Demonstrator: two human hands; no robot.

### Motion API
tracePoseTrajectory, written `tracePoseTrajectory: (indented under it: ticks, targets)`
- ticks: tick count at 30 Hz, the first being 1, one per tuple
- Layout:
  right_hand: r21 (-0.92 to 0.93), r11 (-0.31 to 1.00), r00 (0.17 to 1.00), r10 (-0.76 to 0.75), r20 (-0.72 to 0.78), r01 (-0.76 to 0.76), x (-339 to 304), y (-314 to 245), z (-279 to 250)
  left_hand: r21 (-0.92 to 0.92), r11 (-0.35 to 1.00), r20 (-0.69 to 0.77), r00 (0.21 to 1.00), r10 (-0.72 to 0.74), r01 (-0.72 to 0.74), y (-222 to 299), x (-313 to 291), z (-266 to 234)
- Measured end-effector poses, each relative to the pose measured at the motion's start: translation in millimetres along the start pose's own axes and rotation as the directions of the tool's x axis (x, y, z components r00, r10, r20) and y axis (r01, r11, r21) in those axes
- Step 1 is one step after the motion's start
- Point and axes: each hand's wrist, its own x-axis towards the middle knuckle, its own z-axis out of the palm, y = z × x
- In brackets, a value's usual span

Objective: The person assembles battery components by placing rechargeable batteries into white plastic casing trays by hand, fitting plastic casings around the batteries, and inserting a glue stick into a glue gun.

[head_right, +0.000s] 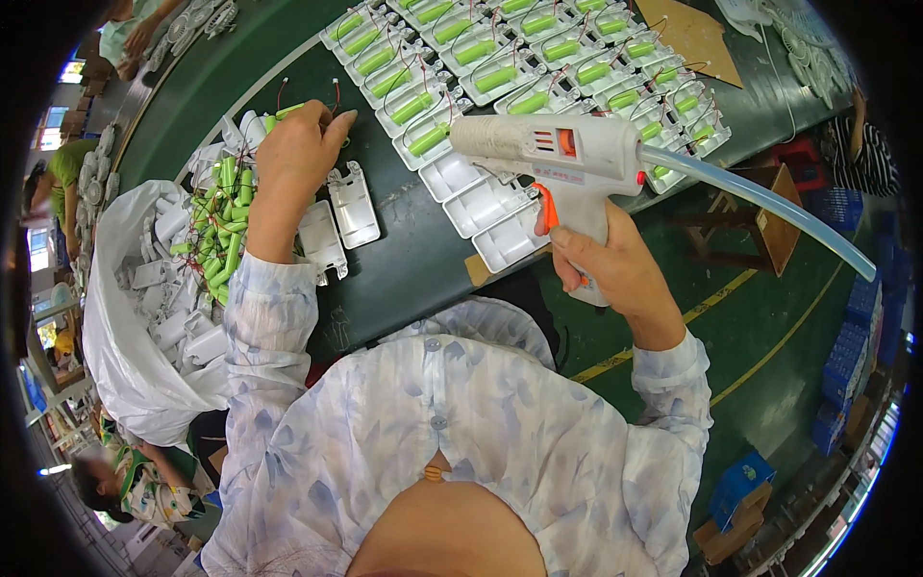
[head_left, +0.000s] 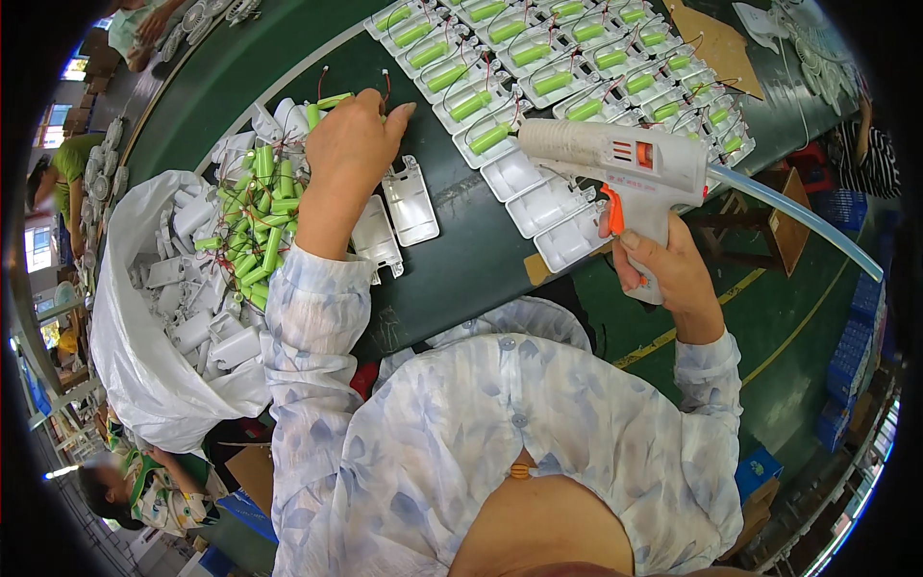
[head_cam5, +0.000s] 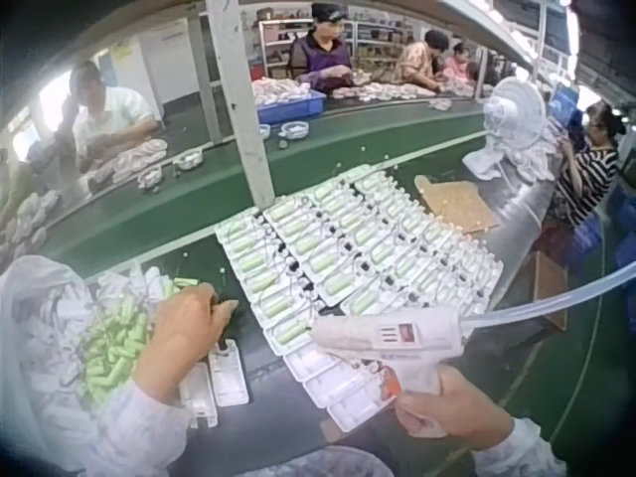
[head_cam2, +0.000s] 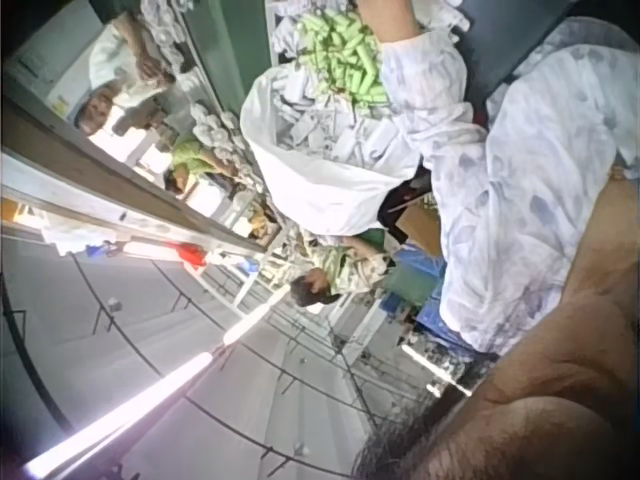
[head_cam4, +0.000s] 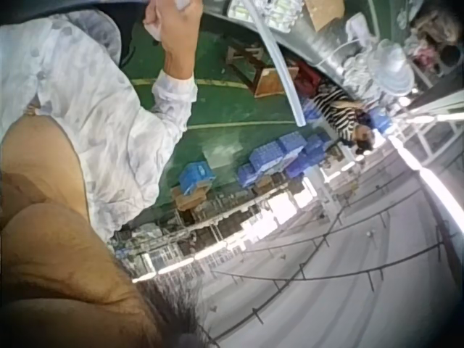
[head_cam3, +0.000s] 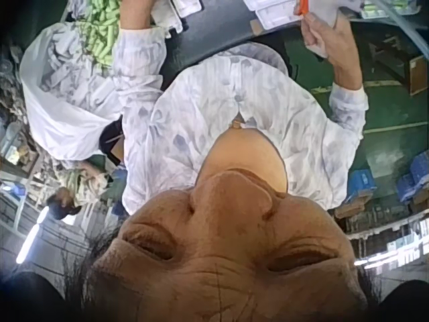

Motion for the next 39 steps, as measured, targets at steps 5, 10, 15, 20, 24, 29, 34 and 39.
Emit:
tracePoseTrajectory:
  ticks: [5, 10, 15, 20, 24, 29, 34, 39]
  targets:
    - [0.042, 0.999, 1.000, 0.009, 0.015, -0.010, -0.8, -3.0, -1.5, 0.072, 0.997, -0.046, 0.999, 0.003, 0.000, 1.3, 2.6, 5.0]
    - [0.002, 0.999, 0.999, -0.032, -0.041, 0.032, -11.5, -13.8, 2.5, 0.048, 0.999, -0.045, 0.999, -0.022, 0.024, -11.3, 9.3, 16.6]
    - [-0.060, 0.997, 0.999, 0.046, -0.012, -0.047, -28.3, -13.0, -4.4, 0.052, 0.999, -0.066, 0.998, 0.011, -0.007, -20.6, 10.3, 18.1]
    - [-0.075, 0.990, 0.993, 0.121, 0.011, -0.120, -33.7, -13.6, -2.7, 0.055, 0.998, -0.064, 0.997, 0.047, -0.044, -21.2, 12.1, 18.2]
    - [-0.051, 0.986, 0.986, 0.163, 0.045, -0.161, -31.6, -20.2, 2.9, 0.044, 0.998, -0.067, 0.997, 0.047, -0.044, -22.7, 12.1, 14.3]
    - [-0.074, 0.989, 0.991, 0.130, -0.021, -0.132, -33.0, -13.8, -1.3, -0.222, 0.969, -0.216, 0.975, 0.056, -0.104, -6.1, -0.3, -10.3]
    - [-0.059, 0.991, 0.993, 0.116, -0.014, -0.116, -37.4, -12.2, -2.5, -0.571, 0.711, -0.269, 0.912, 0.309, -0.410, 42.8, -30.8, -14.6]
    - [-0.055, 0.994, 0.995, 0.088, -0.048, -0.091, -45.5, -10.6, -0.7, -0.299, 0.712, -0.412, 0.759, 0.505, -0.636, 76.9, -28.6, 4.9]
